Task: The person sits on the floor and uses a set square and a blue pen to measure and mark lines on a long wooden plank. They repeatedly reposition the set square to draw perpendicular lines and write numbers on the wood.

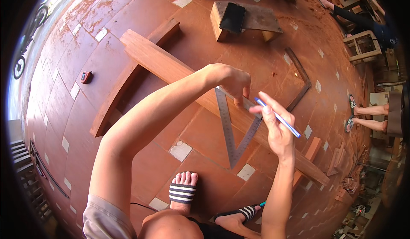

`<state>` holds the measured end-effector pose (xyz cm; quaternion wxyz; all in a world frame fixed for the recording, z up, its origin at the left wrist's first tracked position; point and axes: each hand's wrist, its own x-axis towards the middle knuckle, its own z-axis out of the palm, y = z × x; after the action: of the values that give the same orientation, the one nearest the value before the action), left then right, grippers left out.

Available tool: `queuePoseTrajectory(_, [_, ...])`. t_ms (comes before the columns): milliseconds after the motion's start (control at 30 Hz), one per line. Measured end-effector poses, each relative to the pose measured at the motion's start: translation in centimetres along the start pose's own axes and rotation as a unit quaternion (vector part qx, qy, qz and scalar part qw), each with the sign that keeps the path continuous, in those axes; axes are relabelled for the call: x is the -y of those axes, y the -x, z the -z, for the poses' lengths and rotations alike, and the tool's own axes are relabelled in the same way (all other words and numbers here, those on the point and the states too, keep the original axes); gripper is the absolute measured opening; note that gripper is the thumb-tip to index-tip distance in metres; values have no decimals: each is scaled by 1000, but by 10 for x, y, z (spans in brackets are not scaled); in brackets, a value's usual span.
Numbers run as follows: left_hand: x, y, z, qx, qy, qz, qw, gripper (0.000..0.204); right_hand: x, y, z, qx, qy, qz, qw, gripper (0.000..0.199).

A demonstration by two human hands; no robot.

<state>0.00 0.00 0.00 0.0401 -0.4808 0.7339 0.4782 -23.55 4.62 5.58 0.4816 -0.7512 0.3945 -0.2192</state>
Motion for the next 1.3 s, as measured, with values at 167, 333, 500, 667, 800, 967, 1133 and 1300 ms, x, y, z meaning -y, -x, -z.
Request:
queuePoseTrajectory(167, [3, 4, 3, -42, -19, -2, 999, 51, -6, -2, -43, 33, 37, 66, 997, 31])
queuePoseTrajectory(333, [1, 7, -7, -52, -9, -15, 998, 48, -13, 1, -64, -2, 63, 32, 998, 16])
queuePoseTrajectory(500, [2, 9, -11, -62, -5, -34, 998, 47, -15, 1, -65, 14, 82, 71, 994, 14])
queuePoseTrajectory(667, [2, 10, -11, -60, -4, -36, 998, 47, -11, 0, -61, 34, 113, 87, 989, 13])
queuePoseTrajectory(800, [2, 8, -12, -61, -3, -30, 998, 48, -4, 3, -58, 22, 102, 50, 993, 13])
queuePoseTrajectory(967, [7, 4, -14, -57, -3, -61, 997, 48, -2, 14, -70, -48, 106, 64, 991, 12])
queuePoseTrajectory(1133, [8, 6, -15, -78, 14, -50, 996, 46, 14, 52, -121, -98, 110, 69, 987, 17])
queuePoseTrajectory(1300, [3, 6, -12, -72, 19, -35, 997, 42, 26, 53, -164, -73, 139, 1, 988, 18])
